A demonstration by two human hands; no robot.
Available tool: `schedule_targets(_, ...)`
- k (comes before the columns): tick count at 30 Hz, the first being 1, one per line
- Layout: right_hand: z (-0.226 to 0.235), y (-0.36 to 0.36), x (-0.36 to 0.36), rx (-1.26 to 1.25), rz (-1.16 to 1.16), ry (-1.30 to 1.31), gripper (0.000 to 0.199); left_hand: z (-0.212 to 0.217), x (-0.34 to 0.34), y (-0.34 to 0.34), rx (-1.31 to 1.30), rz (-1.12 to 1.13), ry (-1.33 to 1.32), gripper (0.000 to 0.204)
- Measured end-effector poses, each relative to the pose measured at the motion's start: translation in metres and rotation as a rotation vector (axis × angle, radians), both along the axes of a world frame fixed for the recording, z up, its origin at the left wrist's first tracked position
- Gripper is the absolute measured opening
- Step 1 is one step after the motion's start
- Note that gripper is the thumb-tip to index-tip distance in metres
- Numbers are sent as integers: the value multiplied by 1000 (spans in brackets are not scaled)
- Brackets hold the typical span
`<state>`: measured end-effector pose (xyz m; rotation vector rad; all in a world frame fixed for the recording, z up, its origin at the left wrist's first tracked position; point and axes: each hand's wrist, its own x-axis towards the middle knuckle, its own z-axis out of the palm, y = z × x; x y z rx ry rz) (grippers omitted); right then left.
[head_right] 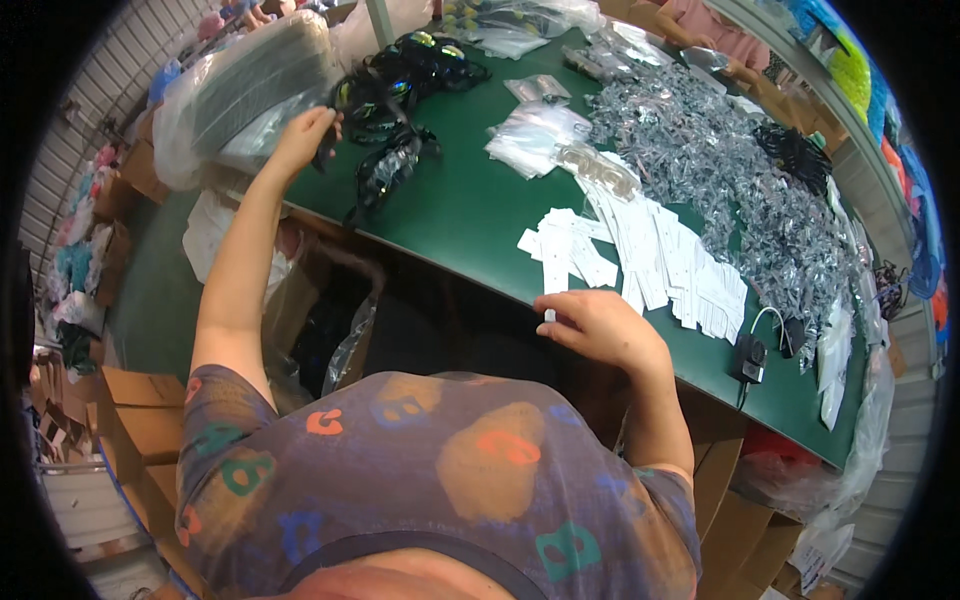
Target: Packaging swimming goggles into small plastic bags at a workbench.
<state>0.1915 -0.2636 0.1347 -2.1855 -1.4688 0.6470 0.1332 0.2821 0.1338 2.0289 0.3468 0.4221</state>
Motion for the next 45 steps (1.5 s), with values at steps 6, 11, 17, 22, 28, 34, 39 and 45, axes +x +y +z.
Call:
schedule_targets(6,-19,-13,7,32,-50,8,32,14,-15,-55,-374,-220,-10,33)
schedule_targets(11,-5,2,2,27,-20,13,30,20,7,0,-316,85,-157,33)
schedule_targets(17,-15,4,-3,268,-158,35,32,58,1,-108,118,-155,-289,26)
schedule_targets(22,-19,29,0,892,-381,240,99,78,-49,-230,934,-325,-480,26)
schedule_targets(28,-31,57,-26,772,-50,961,51,59,-52,-252,793,-307,-536,23)
schedule_targets(34,-38,39,-5,671,-351,1062,22,-18,-72,-245,-588,-569,-2,29)
schedule_targets(39,-50,49,38,580,-96,356,27,-54,-91,-297,-1371,-669,20,33)
schedule_targets(45,-30,32,144,175,-141,-910,39,-57,-86,-295,-1099,-508,16,28)
